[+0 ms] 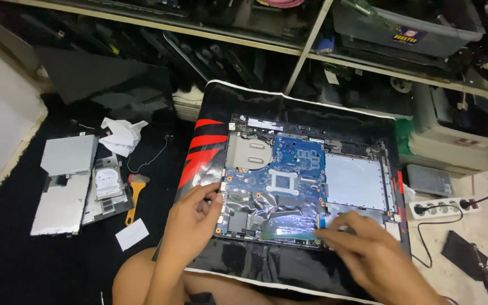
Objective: Cleaning dust from a laptop motherboard and internal chassis using a small brush
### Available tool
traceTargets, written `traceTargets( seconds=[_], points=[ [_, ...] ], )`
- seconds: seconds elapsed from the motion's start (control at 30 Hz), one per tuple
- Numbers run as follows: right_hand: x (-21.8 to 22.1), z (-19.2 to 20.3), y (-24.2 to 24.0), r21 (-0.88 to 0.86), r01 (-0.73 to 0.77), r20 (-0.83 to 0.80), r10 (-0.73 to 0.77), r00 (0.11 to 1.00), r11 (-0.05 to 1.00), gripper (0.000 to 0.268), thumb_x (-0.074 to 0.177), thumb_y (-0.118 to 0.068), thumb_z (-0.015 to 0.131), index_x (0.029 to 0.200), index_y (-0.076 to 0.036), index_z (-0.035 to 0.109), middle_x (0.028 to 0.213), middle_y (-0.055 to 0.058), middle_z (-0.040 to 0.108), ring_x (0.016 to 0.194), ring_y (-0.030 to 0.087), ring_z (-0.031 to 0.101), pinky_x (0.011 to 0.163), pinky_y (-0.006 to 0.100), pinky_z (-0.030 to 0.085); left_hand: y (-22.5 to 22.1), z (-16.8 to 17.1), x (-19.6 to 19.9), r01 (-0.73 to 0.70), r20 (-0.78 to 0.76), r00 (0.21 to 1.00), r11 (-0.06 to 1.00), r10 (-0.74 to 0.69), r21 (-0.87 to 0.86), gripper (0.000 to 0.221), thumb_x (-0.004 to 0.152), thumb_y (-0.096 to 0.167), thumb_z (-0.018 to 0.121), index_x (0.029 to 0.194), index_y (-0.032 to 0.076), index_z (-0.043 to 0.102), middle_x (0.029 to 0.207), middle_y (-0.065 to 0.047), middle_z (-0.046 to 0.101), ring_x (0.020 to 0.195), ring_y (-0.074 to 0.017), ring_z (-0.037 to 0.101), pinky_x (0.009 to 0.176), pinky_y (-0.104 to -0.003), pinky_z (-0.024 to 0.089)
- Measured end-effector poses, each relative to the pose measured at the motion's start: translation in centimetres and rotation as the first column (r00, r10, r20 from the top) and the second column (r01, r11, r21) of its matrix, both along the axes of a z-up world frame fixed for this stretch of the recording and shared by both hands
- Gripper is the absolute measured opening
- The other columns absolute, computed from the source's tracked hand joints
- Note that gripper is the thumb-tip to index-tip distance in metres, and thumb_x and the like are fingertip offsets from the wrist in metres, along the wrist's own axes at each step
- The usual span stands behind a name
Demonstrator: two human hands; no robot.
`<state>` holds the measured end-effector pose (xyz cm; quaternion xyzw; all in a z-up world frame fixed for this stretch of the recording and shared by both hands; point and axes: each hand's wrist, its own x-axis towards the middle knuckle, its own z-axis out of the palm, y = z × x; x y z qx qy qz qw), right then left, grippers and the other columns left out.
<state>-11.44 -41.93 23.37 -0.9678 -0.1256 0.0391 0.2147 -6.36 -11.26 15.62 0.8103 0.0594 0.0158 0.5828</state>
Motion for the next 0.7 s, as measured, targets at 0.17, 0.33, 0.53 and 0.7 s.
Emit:
traceTargets(
  seconds=[0.17, 0.33, 0.53, 0.7],
  points=[
    [-0.8, -0.2, -0.2, -0.146, 0.196, 0.001, -0.198, 0.980, 0.970, 0.035, 0.080, -0.012, 0.073, 0.109, -0.029, 0.083, 0.101, -0.010, 0.074, 0.064, 0.012, 0.069, 0.064, 0.031, 0.057, -0.1, 0.1, 0.0, -0.007, -0.012, 1.000, 1.000, 0.007, 0.011, 0.031, 0.086, 0.016, 0.072, 0.113, 0.001, 0.076, 0.086, -0.003, 0.075, 0.055, -0.0098, 0.054, 0.047, -0.023, 0.047],
    [-1.2, -1.4, 2.2, -0.006, -0.077, 0.078, 0.077, 0.994, 0.997, 0.037, 0.078, -0.010, 0.073, 0.110, -0.026, 0.082, 0.102, -0.003, 0.071, 0.077, 0.018, 0.070, 0.072, 0.034, 0.058, 0.0, -0.6, 0.0, 0.001, 0.016, 1.000, 1.000, 0.000, -0.018, 0.033, 0.086, 0.015, 0.072, 0.116, 0.000, 0.076, 0.085, -0.002, 0.073, 0.057, -0.0097, 0.053, 0.049, -0.022, 0.045],
    [-1.2, -1.2, 1.3, 0.052, 0.009, -0.072, -0.005, 0.997, 0.999, 0.031, 0.083, -0.012, 0.071, 0.107, -0.026, 0.085, 0.103, -0.006, 0.073, 0.081, 0.014, 0.071, 0.072, 0.033, 0.058, -0.1, -0.3, -0.1, -0.020, -0.032, 0.999, 1.000, 0.020, 0.002, 0.034, 0.086, 0.015, 0.073, 0.117, 0.003, 0.077, 0.084, -0.002, 0.074, 0.059, -0.0099, 0.055, 0.051, -0.022, 0.047],
    [-1.9, -1.2, 0.6, 0.042, 0.008, -0.049, -0.006, 0.999, 0.999, 0.032, 0.082, -0.011, 0.070, 0.108, -0.023, 0.083, 0.104, -0.006, 0.074, 0.083, 0.014, 0.072, 0.074, 0.033, 0.057, -0.1, -0.9, -0.1, -0.006, 0.037, 0.999, 0.999, 0.008, -0.048, 0.031, 0.086, 0.013, 0.072, 0.114, 0.001, 0.077, 0.083, -0.002, 0.072, 0.058, -0.0097, 0.052, 0.050, -0.022, 0.045]
  ],
)
